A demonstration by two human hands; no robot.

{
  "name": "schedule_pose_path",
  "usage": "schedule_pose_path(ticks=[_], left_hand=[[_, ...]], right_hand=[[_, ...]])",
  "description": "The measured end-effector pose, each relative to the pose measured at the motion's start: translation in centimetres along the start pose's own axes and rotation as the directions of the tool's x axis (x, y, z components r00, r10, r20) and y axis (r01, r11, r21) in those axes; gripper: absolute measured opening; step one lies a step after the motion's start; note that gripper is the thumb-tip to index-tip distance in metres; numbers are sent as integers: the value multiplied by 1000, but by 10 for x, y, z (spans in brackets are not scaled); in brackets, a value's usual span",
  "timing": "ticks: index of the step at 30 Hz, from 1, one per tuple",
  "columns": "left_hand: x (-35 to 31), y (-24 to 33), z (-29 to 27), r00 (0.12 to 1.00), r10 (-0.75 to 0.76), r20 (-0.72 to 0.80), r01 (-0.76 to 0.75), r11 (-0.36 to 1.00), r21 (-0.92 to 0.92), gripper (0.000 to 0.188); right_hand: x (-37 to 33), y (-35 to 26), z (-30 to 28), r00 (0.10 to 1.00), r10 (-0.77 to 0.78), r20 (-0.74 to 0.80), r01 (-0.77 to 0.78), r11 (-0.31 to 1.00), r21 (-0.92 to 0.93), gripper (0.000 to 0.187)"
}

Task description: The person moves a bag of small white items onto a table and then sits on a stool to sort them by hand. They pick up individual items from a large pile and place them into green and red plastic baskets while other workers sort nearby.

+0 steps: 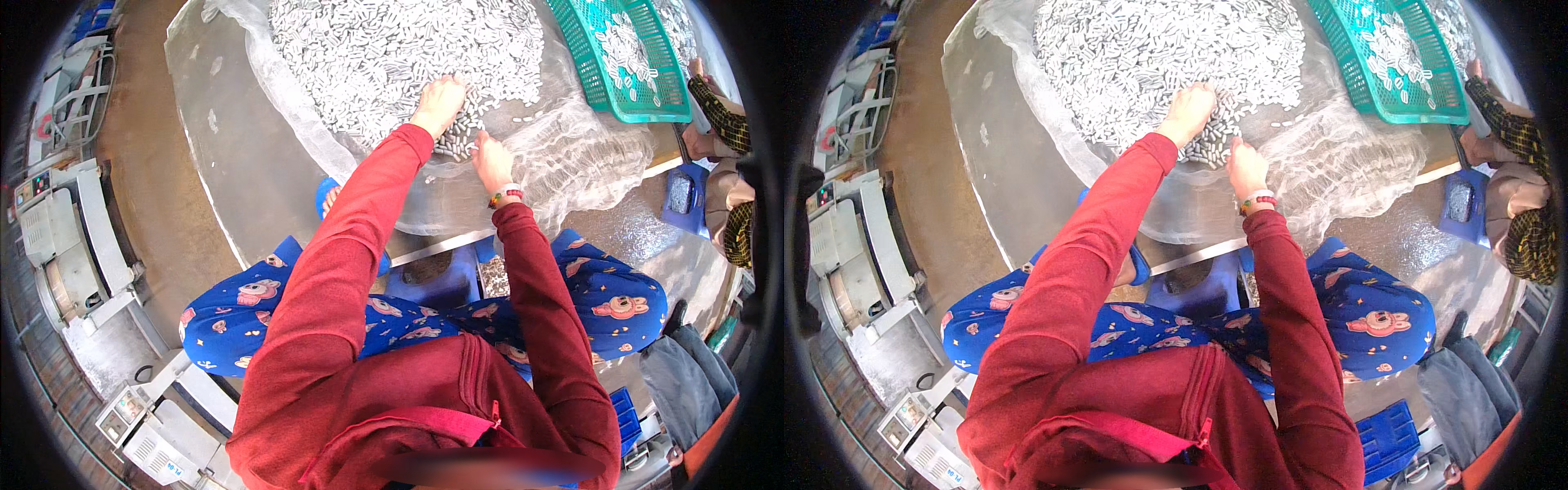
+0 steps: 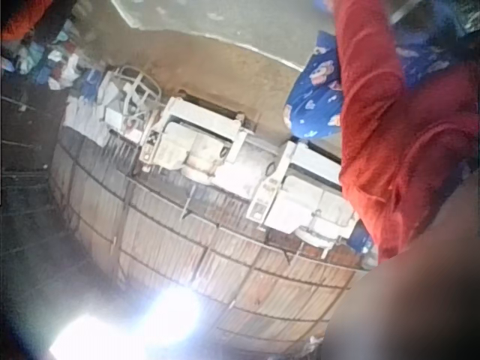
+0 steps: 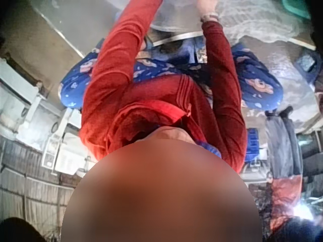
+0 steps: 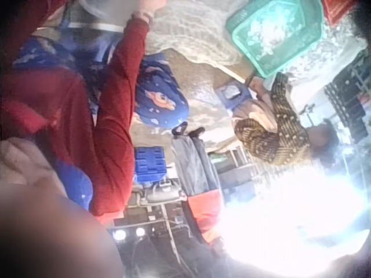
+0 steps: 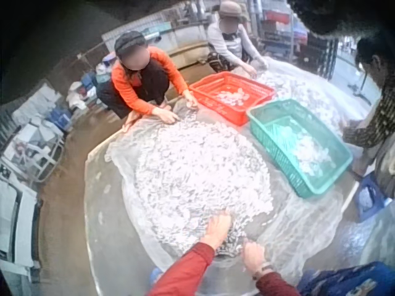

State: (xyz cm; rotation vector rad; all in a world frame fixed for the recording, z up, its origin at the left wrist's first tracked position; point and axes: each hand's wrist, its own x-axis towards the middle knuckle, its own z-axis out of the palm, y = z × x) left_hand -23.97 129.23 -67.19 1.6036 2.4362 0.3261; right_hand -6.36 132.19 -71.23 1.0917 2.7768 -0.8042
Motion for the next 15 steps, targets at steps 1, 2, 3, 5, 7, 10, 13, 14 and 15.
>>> schedule_pose_path(ticks=[1, 2, 3, 5, 7, 10, 13, 14, 15], left_hand=[[-2, -2, 5, 999, 33, -18, -33, 999, -4, 15], [-2, -5, 8, 997, 59, -43, -60, 998, -23, 15], [-3, -9, 10, 996, 81, -37, -83, 996, -37, 15], [-8, -16, 10, 990, 139, -19, -140, 989, -43, 13], [-15, -19, 8, 985, 167, 31, -168, 986, 20, 13], [-27, -14, 1, 969, 212, 126, -226, 968, 108, 14], [-41, -11, -18, 975, 224, -9, -223, 973, 64, 17], [-47, -14, -25, 997, 72, -23, -74, 992, -105, 22], [-51, -19, -33, 989, -128, 80, 150, 863, -482, 21]], right_hand=[[6, 3, -4, 999, 32, -9, -30, 985, 172, 34], [14, 5, -10, 997, 78, 26, -82, 937, 340, 35], [21, 5, -16, 983, 159, 91, -183, 857, 482, 37], [37, 4, -27, 971, 236, 21, -187, 705, 685, 41], [54, -2, -35, 964, 261, -51, -166, 743, 649, 43], [80, -9, -37, 982, 113, -154, -74, 969, 236, 40], [97, -14, -30, 996, -43, -83, 43, 999, -3, 34], [101, -15, -27, 995, -78, -68, 80, 997, 24, 34], [104, -15, -26, 996, -79, -28, 80, 996, 48, 34]])
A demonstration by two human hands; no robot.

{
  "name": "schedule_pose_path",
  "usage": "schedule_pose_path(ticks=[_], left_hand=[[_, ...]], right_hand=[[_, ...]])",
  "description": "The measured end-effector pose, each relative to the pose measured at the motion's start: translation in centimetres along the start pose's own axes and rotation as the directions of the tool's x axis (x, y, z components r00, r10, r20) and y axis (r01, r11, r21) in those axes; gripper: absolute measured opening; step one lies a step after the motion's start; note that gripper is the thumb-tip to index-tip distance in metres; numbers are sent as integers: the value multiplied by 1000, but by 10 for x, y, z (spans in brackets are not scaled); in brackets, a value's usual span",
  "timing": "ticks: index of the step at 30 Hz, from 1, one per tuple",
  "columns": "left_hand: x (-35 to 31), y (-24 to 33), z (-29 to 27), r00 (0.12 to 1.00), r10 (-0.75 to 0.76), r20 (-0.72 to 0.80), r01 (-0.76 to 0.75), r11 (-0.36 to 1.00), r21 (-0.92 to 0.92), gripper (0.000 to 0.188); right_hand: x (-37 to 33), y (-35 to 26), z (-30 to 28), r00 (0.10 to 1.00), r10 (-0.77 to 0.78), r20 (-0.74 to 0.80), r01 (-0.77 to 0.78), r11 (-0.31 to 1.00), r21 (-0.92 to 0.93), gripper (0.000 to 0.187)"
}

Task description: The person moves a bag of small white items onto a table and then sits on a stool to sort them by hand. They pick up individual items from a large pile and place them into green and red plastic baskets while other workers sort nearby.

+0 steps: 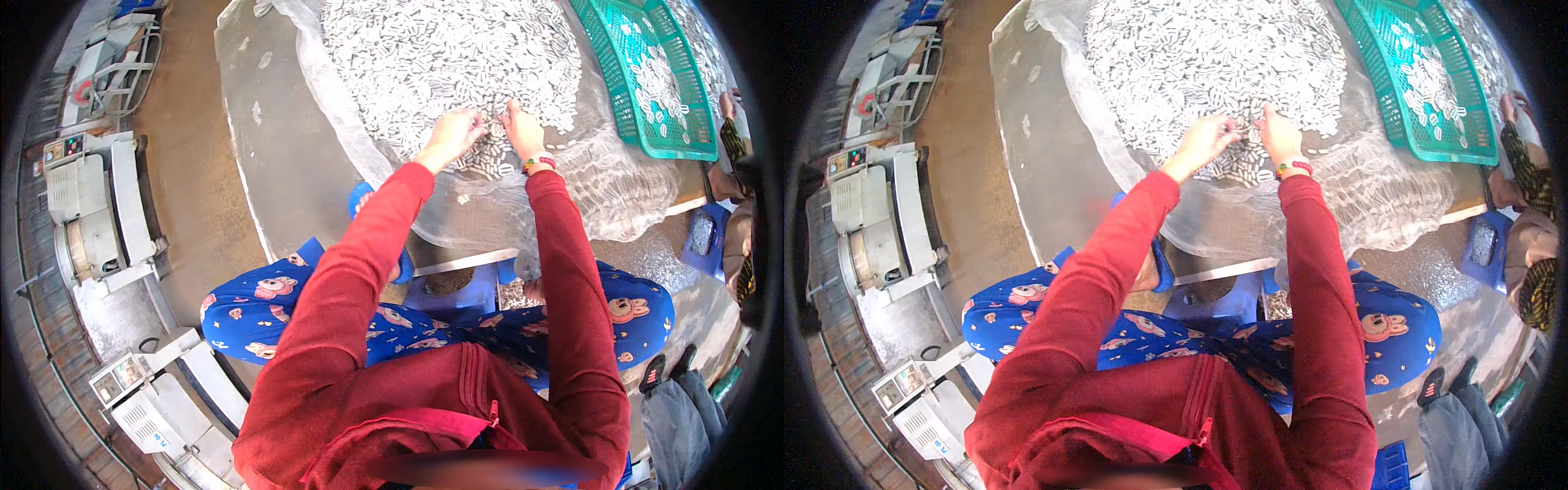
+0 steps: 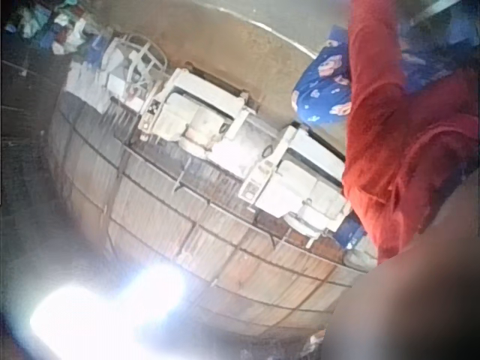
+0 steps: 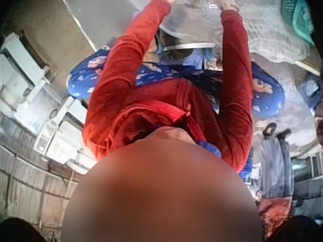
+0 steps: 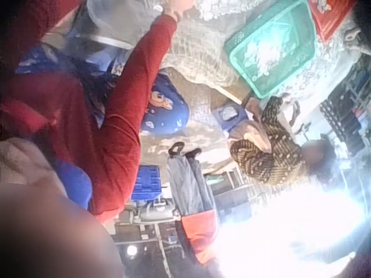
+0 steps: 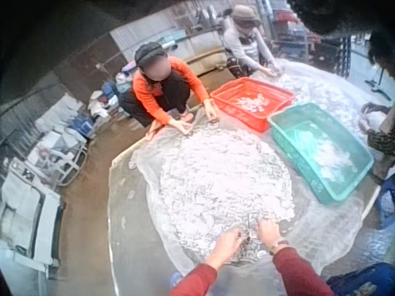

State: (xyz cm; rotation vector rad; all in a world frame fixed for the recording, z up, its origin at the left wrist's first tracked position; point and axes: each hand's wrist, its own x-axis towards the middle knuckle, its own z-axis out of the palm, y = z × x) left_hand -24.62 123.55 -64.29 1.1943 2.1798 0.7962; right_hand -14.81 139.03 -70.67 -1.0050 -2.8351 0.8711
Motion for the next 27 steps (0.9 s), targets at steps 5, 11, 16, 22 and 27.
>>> schedule_pose_path(ticks=[5, 11, 16, 22, 27], left_hand=[[-53, -33, -41, 959, -281, 20, 13, -28, -1000, 14], [-63, -75, -58, 949, -315, -28, -40, -30, -999, 13], [-47, -87, -39, 853, -415, -316, 361, 907, -217, 25], [-35, -85, -19, 914, -299, -274, 327, 943, 61, 22], [-44, -71, -38, 888, -450, 100, 227, 238, -944, 11]], right_hand=[[-19, 9, -18, 949, -6, 317, -309, -241, 920, 14], [-51, 10, -63, 943, -182, 280, -306, -133, 943, 25], [-53, -1, -62, 868, -14, 497, -467, 321, 824, 36], [-67, 4, -53, 869, -149, 471, -481, -35, 876, 28], [-67, 13, -49, 860, -79, 505, -510, -57, 859, 21]])
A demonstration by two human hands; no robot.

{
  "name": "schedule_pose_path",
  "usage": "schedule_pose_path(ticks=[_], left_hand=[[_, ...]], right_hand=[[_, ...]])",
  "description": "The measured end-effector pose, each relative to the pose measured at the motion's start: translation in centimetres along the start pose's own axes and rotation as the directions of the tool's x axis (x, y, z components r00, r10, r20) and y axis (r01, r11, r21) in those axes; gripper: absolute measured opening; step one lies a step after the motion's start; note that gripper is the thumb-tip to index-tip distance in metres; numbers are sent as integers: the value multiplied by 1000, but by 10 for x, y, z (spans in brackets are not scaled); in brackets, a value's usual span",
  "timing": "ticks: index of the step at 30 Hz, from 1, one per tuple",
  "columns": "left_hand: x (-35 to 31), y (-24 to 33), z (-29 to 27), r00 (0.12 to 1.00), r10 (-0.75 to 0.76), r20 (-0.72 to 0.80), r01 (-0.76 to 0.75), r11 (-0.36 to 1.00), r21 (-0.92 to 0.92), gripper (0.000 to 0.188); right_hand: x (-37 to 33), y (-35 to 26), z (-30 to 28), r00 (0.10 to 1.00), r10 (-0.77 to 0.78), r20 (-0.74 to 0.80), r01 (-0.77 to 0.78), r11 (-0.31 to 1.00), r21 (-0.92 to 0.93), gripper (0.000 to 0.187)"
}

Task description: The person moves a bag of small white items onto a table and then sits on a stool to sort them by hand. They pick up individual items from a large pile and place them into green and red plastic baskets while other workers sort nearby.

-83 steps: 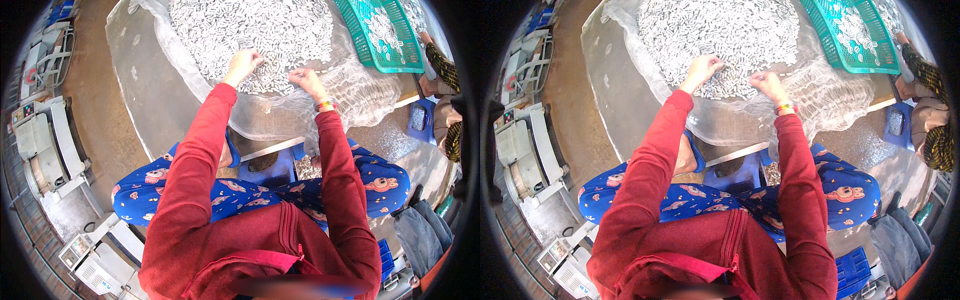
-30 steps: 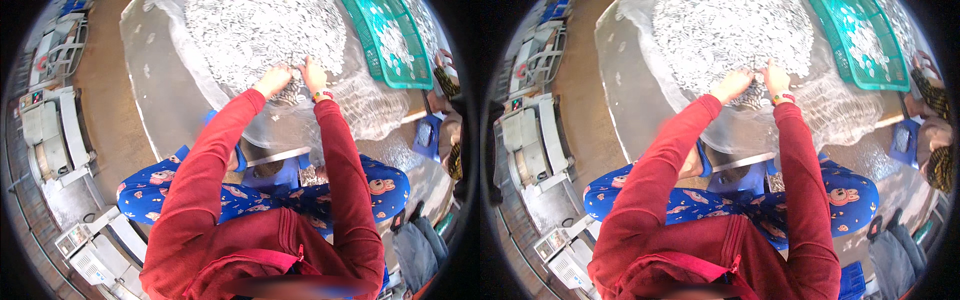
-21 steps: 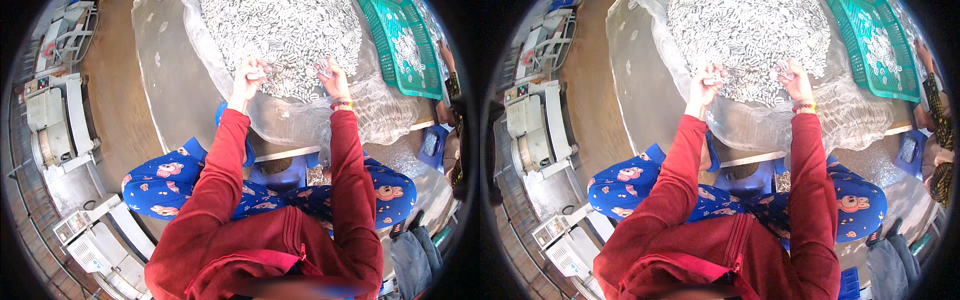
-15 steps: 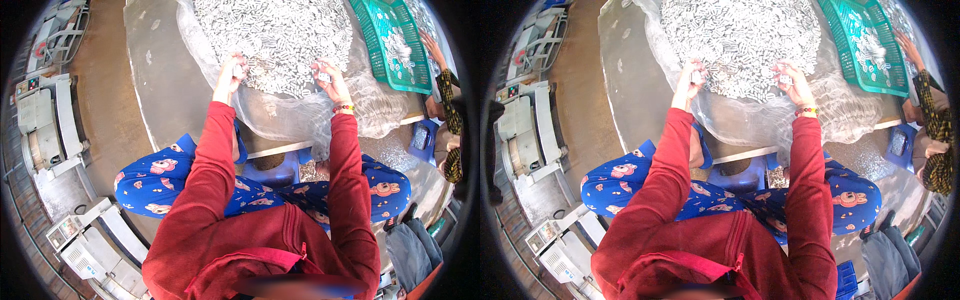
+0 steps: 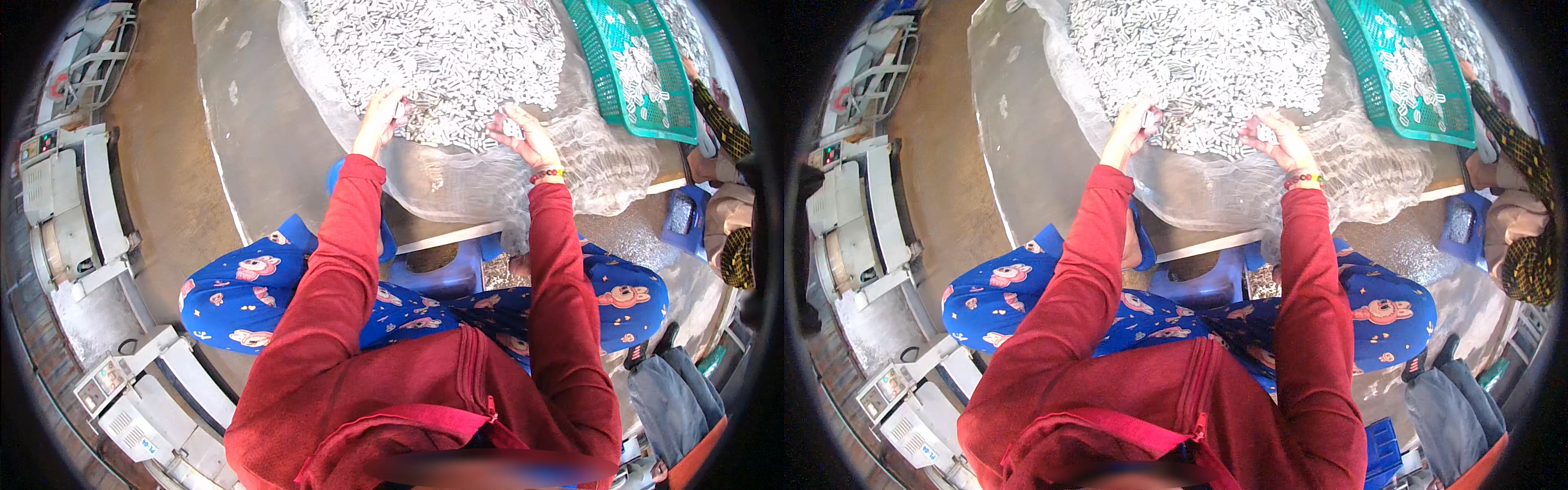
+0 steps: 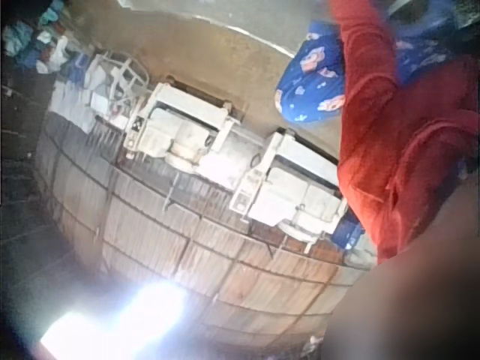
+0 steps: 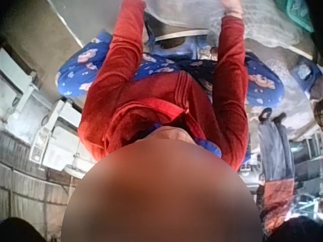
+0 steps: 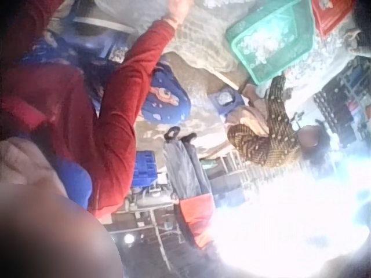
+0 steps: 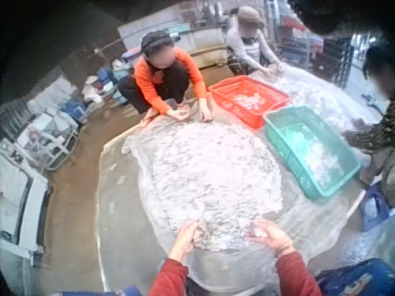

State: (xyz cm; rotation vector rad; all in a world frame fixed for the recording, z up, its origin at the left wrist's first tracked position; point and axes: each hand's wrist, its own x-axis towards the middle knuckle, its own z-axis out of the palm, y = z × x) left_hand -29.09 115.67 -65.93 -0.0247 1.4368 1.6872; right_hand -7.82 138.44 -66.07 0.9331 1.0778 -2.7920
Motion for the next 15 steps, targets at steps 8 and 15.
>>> schedule_pose_path(ticks=[8, 15], left_hand=[[-26, 2, 10, 976, 31, 217, 33, 958, -285, 9], [-20, -32, 36, 984, 137, 115, -125, 65, 990, 28]], right_hand=[[3, 56, 7, 925, -372, -82, -146, -148, -978, 35], [7, 67, 0, 920, -352, -173, -206, -58, -977, 22]])
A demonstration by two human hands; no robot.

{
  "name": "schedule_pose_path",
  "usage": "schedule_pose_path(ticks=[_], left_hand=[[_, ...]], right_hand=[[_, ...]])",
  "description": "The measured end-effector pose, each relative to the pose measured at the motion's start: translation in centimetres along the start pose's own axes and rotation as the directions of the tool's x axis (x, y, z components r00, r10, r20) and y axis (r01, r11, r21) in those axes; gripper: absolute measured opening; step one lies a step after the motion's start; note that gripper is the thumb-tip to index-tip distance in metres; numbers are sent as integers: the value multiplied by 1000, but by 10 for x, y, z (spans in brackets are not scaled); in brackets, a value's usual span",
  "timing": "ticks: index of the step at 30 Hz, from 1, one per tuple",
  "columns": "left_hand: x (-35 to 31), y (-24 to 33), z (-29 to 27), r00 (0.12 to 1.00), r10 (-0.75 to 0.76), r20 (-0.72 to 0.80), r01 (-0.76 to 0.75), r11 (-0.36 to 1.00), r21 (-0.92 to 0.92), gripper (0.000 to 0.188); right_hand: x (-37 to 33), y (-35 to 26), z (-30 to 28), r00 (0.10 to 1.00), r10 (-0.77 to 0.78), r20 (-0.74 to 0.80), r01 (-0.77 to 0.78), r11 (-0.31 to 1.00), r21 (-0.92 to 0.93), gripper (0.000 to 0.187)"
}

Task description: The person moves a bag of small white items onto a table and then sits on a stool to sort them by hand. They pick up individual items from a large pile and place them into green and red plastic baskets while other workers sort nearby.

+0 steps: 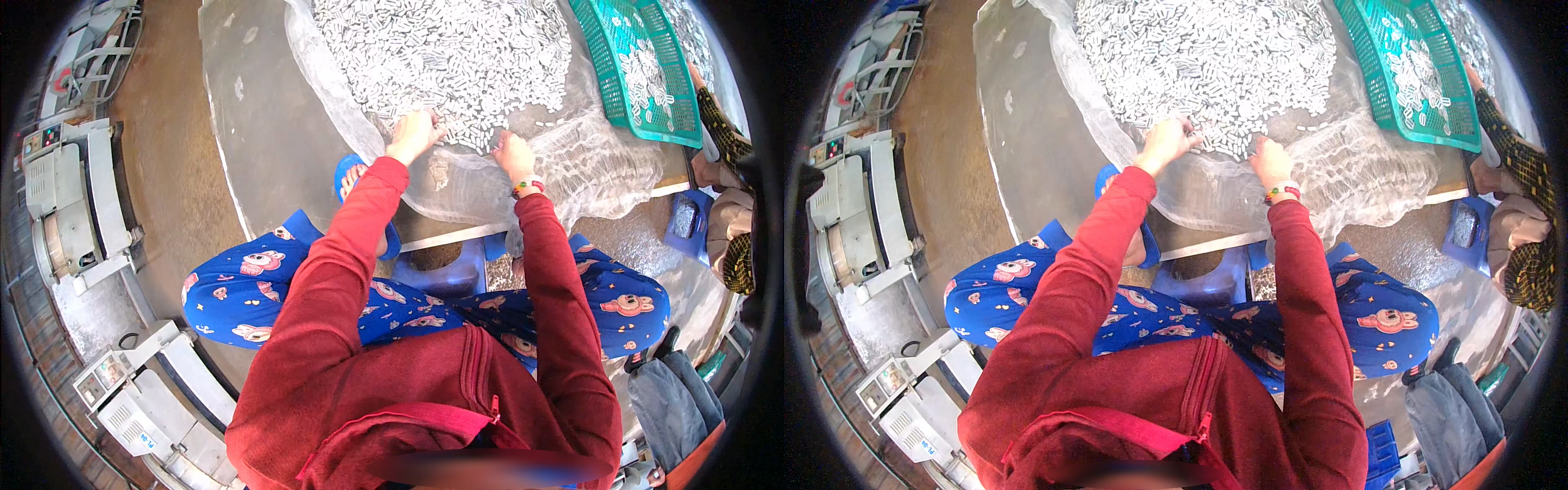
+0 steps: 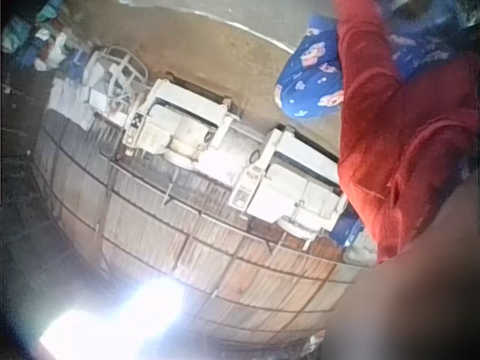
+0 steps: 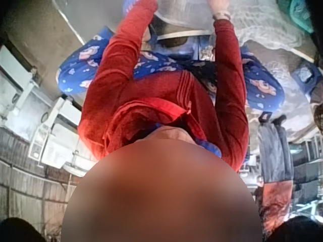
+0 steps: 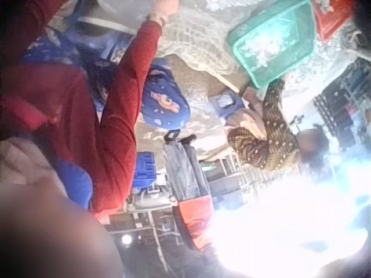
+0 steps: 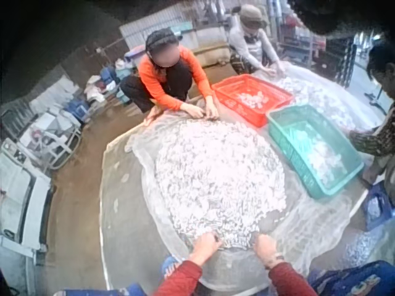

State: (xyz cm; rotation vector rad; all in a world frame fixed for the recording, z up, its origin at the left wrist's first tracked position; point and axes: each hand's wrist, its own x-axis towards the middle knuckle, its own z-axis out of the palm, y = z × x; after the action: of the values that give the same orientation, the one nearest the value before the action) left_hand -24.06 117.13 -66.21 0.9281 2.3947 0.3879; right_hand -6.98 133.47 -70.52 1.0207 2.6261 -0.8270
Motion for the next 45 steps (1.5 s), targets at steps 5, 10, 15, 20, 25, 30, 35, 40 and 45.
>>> schedule_pose_path(ticks=[5, 10, 15, 20, 25, 30, 35, 40, 45], left_hand=[[7, -4, 12, 993, 104, -60, -99, 992, 72, 28], [7, -5, 13, 990, 133, -41, -122, 973, 194, 33], [-8, 13, 31, 982, 156, -103, -129, 964, 232, 41], [-4, 17, 20, 998, 5, -57, -14, 987, -160, 17], [3, 9, -22, 981, -193, -35, 123, 746, -654, 20], [19, -9, -48, 950, -99, 295, 308, 421, -853, 20], [36, -30, -45, 912, -173, 371, 390, 642, -660, 24], [37, -28, -39, 989, -98, -113, 73, 975, -208, 34], [34, -12, -53, 989, -1, 145, 142, 221, -965, 23]], right_hand=[[12, 1, -36, 970, 117, 211, -231, 199, 952, 7], [27, -15, -67, 994, 26, 109, -106, -98, 990, 9], [57, -14, -57, 991, 57, 122, -134, 499, 856, 25], [64, -22, -11, 958, 90, -273, -66, 993, 95, 32], [63, -39, 8, 994, 15, -108, -16, 1000, -9, 43], [62, -37, 9, 992, 65, -105, -45, 982, 184, 43], [63, -19, -3, 972, 203, 122, -229, 682, 694, 50], [56, -13, -11, 962, 124, 244, -272, 528, 804, 31], [44, -16, -13, 947, -124, 298, -305, -47, 951, 20]])
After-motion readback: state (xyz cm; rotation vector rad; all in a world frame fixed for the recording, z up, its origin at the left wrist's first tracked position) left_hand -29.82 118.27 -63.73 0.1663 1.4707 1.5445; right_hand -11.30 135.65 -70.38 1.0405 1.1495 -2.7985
